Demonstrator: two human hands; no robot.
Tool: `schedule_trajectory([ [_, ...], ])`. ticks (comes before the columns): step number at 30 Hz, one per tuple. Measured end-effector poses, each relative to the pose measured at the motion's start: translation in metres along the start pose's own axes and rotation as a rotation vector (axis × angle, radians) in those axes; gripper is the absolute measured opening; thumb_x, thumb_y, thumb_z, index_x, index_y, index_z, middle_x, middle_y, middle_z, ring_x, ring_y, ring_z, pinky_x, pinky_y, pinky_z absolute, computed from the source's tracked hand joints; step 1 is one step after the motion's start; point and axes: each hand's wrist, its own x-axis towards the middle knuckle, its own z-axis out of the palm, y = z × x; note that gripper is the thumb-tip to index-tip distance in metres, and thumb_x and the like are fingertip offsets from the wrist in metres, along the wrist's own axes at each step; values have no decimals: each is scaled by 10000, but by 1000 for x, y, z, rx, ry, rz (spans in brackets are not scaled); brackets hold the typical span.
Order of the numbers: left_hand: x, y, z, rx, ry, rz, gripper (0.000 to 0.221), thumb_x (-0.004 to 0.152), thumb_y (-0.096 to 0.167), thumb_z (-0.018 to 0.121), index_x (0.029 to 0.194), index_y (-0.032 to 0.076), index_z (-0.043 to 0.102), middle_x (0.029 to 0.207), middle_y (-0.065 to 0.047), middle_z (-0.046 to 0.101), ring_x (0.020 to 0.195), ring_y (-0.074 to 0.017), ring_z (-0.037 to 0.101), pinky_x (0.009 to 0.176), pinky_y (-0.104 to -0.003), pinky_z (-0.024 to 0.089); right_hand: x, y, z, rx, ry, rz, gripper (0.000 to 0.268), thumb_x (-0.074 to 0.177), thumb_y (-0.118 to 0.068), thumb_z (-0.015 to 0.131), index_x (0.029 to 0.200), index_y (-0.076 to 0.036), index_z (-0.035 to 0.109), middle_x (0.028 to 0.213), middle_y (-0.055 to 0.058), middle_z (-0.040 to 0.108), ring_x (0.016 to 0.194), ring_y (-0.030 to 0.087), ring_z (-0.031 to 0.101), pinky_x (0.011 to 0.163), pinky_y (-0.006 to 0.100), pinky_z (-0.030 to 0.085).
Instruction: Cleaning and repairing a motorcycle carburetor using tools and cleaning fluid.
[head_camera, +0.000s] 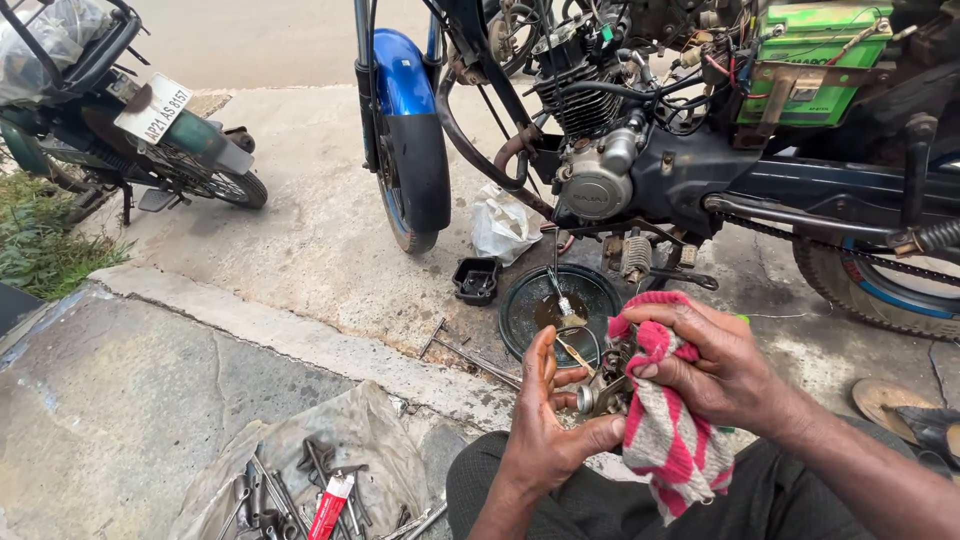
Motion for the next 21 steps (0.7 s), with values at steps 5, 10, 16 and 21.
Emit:
schedule_trajectory([
  [5, -7, 13, 31, -721, 24, -217, 1063, 751, 209, 865, 1572, -111, 269, 1326, -238, 606, 1153, -281, 673, 985, -376, 595, -20, 1, 12, 174, 24, 159, 525, 866, -311, 732, 1326, -70, 658, 1080, 78, 786, 853, 135, 773, 697, 299, 643],
  [10, -5, 27, 20, -984, -41, -224, 1023, 720, 154, 835, 1569, -125, 338, 1322, -249, 612, 1192, -264, 658, 1066, -351, 559, -43, 24, 8, 507, 65, 269, 543, 912, -233, 677, 1398, -10, 583, 1250, 143, 695, 1113, 186, 685, 924, 324, 599],
  [16, 7, 37, 11, -579, -96, -302, 1037, 724, 180, 777, 1589, -75, 265, 1463, -243, 554, 1217, -263, 648, 1055, -397, 541, -47, 5, -20, 816, 662, 659, 366, 1049, -48, 601, 1395, 64, 559, 1229, 262, 608, 1009, 278, 652, 876, 422, 555],
  [21, -3, 12, 13, 222, -97, 53, 1033, 747, 55, 773, 1609, -136, 237, 1430, -400, 542, 1373, -422, 562, 1176, -506, 474, 17, -71, -34, -448, -52, -283, 361, 933, -230, 639, 1259, -85, 575, 1297, 197, 605, 1195, 369, 617, 967, 537, 509],
])
